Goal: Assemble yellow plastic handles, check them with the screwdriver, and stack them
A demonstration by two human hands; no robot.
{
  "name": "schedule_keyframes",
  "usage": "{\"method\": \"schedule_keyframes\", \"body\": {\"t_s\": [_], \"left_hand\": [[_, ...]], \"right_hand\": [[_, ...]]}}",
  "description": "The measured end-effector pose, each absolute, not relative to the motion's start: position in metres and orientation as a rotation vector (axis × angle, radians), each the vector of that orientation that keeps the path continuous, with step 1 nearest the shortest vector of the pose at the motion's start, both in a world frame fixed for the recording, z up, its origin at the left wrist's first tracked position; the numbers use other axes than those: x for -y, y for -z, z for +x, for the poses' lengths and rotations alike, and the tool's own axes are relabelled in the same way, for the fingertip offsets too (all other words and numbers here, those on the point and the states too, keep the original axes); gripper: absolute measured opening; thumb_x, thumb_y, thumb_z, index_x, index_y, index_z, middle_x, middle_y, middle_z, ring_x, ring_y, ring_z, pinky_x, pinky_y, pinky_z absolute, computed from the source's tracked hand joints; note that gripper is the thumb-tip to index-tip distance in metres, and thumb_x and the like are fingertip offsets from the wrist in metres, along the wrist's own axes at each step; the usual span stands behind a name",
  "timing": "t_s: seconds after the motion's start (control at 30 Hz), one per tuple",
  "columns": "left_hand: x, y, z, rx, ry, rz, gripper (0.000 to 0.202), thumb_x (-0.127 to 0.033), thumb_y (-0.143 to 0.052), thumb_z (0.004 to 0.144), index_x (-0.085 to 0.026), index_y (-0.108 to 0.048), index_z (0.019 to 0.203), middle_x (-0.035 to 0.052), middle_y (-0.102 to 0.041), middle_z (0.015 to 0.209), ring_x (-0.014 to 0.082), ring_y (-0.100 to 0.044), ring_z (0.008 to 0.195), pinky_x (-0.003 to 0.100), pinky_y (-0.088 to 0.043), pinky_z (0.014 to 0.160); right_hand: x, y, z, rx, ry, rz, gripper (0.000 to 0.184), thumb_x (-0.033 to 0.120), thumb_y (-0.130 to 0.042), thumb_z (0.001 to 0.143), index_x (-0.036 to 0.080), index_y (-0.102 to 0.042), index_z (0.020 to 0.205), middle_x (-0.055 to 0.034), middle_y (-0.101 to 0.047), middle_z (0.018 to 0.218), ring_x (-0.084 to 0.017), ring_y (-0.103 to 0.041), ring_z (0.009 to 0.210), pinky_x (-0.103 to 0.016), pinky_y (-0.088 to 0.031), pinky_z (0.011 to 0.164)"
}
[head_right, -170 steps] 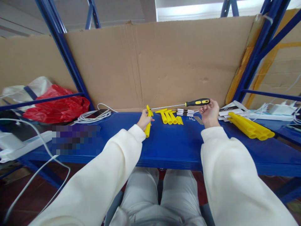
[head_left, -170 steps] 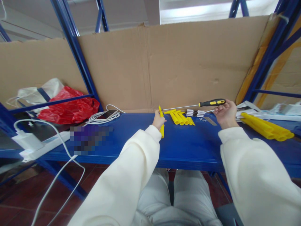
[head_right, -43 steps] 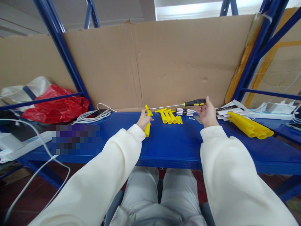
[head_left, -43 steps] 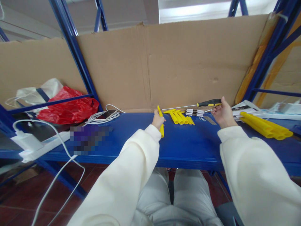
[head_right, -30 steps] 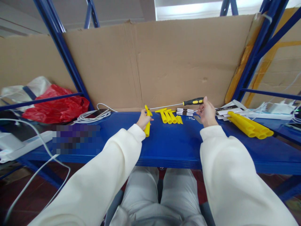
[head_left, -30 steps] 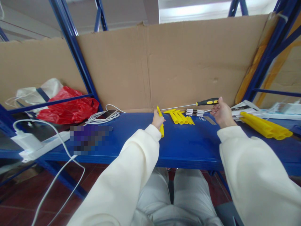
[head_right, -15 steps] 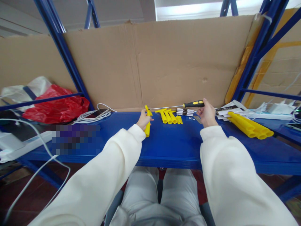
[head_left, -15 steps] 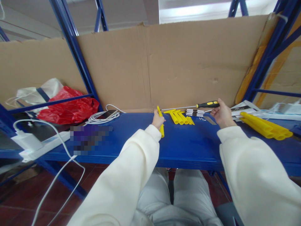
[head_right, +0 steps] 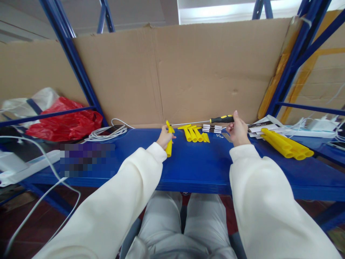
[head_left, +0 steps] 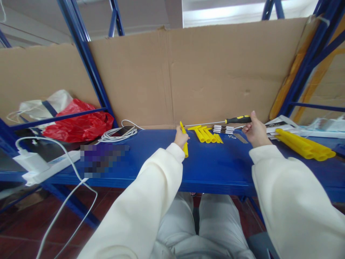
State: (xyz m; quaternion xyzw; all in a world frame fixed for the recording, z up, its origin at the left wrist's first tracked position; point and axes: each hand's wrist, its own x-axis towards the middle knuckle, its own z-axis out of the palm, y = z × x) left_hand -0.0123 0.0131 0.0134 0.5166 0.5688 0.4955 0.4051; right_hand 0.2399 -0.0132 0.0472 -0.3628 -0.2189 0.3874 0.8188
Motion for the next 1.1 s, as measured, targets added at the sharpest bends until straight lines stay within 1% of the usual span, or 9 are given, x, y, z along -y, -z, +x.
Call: {"method": "schedule_keyframes", "body": {"t_s": [0.1, 0.27, 0.4, 0.57, 0.73, 0.87, 1.0, 1.1], "left_hand": [[-0.013, -0.013, -0.012, -1.435, -1.246, 1.306, 0.059, 0.004, -0.046, 0.084, -0.023, -0.037, 0.135, 0.0090, -0.062, 0.121, 0.0090, -0.066, 0.073, 0.014, -0.034, 0.040], [-0.014, -0.012, -0.012, -1.424, -1.260, 1.309, 0.060, 0.003, -0.050, 0.083, -0.023, -0.039, 0.135, 0.0090, -0.062, 0.123, 0.0090, -0.066, 0.070, 0.014, -0.035, 0.040], [-0.015, -0.011, -0.012, -1.429, -1.266, 1.298, 0.060, 0.000, -0.054, 0.082, -0.024, -0.039, 0.136, 0.0092, -0.062, 0.121, 0.0105, -0.067, 0.072, 0.015, -0.036, 0.041], [-0.016, -0.011, -0.013, -1.428, -1.249, 1.297, 0.060, 0.001, -0.051, 0.083, -0.023, -0.039, 0.136, 0.0088, -0.063, 0.119, 0.0097, -0.067, 0.072, 0.014, -0.037, 0.042], [-0.016, -0.010, -0.012, -1.428, -1.262, 1.309, 0.060, 0.003, -0.050, 0.082, -0.023, -0.039, 0.135, 0.0067, -0.064, 0.115, 0.0082, -0.065, 0.068, 0.014, -0.036, 0.042], [-0.017, -0.010, -0.012, -1.431, -1.247, 1.310, 0.060, 0.003, -0.048, 0.083, -0.022, -0.038, 0.136, 0.0078, -0.063, 0.117, 0.0081, -0.064, 0.068, 0.014, -0.035, 0.041], [-0.016, -0.011, -0.012, -1.430, -1.244, 1.307, 0.060, 0.003, -0.049, 0.083, -0.023, -0.038, 0.136, 0.0081, -0.063, 0.119, 0.0088, -0.065, 0.069, 0.015, -0.036, 0.042], [-0.015, -0.011, -0.012, -1.421, -1.251, 1.306, 0.061, 0.003, -0.049, 0.082, -0.022, -0.038, 0.137, 0.0085, -0.063, 0.119, 0.0094, -0.065, 0.070, 0.015, -0.036, 0.042]], "right_hand": [[0.012, -0.047, 0.242, 0.457, -0.822, -0.778, 0.045, 0.029, -0.058, 0.099, 0.020, -0.035, 0.062, 0.0094, -0.028, 0.041, -0.006, -0.030, 0.034, -0.014, -0.027, 0.032], [0.004, -0.043, 0.254, 0.520, -0.919, -0.763, 0.048, 0.038, -0.060, 0.096, 0.022, -0.034, 0.059, 0.0056, -0.035, 0.042, -0.008, -0.038, 0.037, -0.019, -0.036, 0.035], [0.002, -0.041, 0.258, 0.563, -0.964, -0.769, 0.050, 0.040, -0.056, 0.098, 0.022, -0.032, 0.058, 0.0049, -0.037, 0.043, -0.008, -0.037, 0.038, -0.018, -0.036, 0.035], [0.002, -0.039, 0.258, 0.618, -0.945, -0.772, 0.051, 0.041, -0.063, 0.095, 0.021, -0.034, 0.059, 0.0075, -0.036, 0.044, -0.006, -0.035, 0.037, -0.015, -0.037, 0.036], [0.004, -0.041, 0.256, 0.586, -0.958, -0.760, 0.044, 0.040, -0.059, 0.098, 0.021, -0.039, 0.063, 0.0092, -0.036, 0.043, -0.004, -0.032, 0.035, -0.013, -0.034, 0.035], [0.005, -0.042, 0.256, 0.570, -0.990, -0.749, 0.042, 0.037, -0.058, 0.099, 0.022, -0.039, 0.065, 0.0091, -0.036, 0.043, -0.005, -0.031, 0.035, -0.015, -0.032, 0.033], [0.003, -0.039, 0.260, 0.582, -1.001, -0.726, 0.046, 0.038, -0.066, 0.094, 0.022, -0.037, 0.062, 0.0087, -0.034, 0.042, -0.006, -0.032, 0.035, -0.017, -0.033, 0.032], [0.000, -0.037, 0.263, 0.600, -0.988, -0.728, 0.048, 0.041, -0.068, 0.092, 0.022, -0.036, 0.061, 0.0086, -0.035, 0.042, -0.006, -0.033, 0.036, -0.017, -0.034, 0.033]]}}
